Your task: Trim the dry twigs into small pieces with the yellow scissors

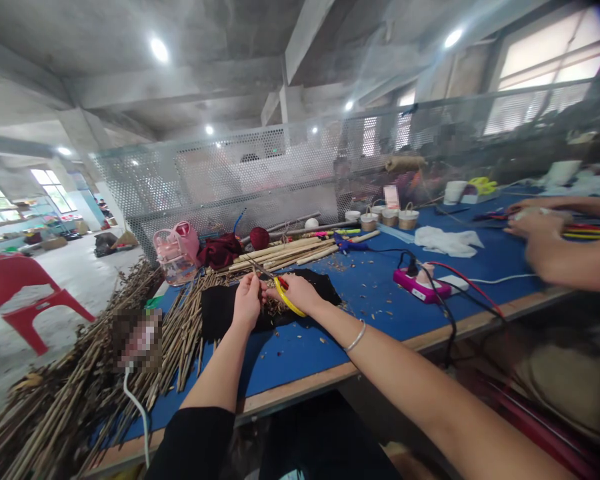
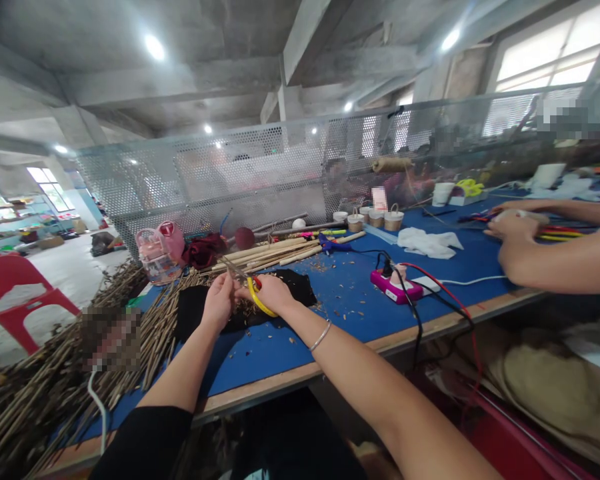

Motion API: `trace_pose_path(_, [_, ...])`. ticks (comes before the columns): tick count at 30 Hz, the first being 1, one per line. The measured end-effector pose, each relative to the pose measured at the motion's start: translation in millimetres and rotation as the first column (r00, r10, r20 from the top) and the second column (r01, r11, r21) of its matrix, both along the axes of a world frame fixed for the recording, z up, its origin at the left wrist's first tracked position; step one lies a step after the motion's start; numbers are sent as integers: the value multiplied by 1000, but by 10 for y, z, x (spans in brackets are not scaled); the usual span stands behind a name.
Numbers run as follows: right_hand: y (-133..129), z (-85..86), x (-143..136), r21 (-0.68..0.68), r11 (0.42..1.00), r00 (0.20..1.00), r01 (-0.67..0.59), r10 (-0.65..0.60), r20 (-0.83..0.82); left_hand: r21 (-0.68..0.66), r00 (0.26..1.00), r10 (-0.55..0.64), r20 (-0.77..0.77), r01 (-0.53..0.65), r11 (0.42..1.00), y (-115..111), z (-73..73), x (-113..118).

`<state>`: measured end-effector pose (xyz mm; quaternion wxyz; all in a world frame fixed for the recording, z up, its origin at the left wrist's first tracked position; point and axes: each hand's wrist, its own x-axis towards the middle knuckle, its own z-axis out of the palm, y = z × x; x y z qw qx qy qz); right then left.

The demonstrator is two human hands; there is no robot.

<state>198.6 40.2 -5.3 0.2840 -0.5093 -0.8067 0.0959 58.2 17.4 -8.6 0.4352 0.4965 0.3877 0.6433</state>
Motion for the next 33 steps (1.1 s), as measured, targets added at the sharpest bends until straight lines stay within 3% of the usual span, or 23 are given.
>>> trace_pose_path(8, [-30,-18,-34,59,997,999,-40,41,-7,-5,999,44,-17,-44,999,-11,-6,-11])
trace_pose_path(19, [-44,-31,-62,86,996,999,2,1,-36,42,999,50,17,-50,998,8,-85,77])
trace_pose_path(26, [-52,-50,-87,-15,999,999,34,-35,-26,84,990,140,-9,-139,987,-25,-55,97])
trace_pose_path(33, [-45,-35,-80,-38,999,1000,18,-17,5,53,989,149,-8,-148,988,-39,-31,68])
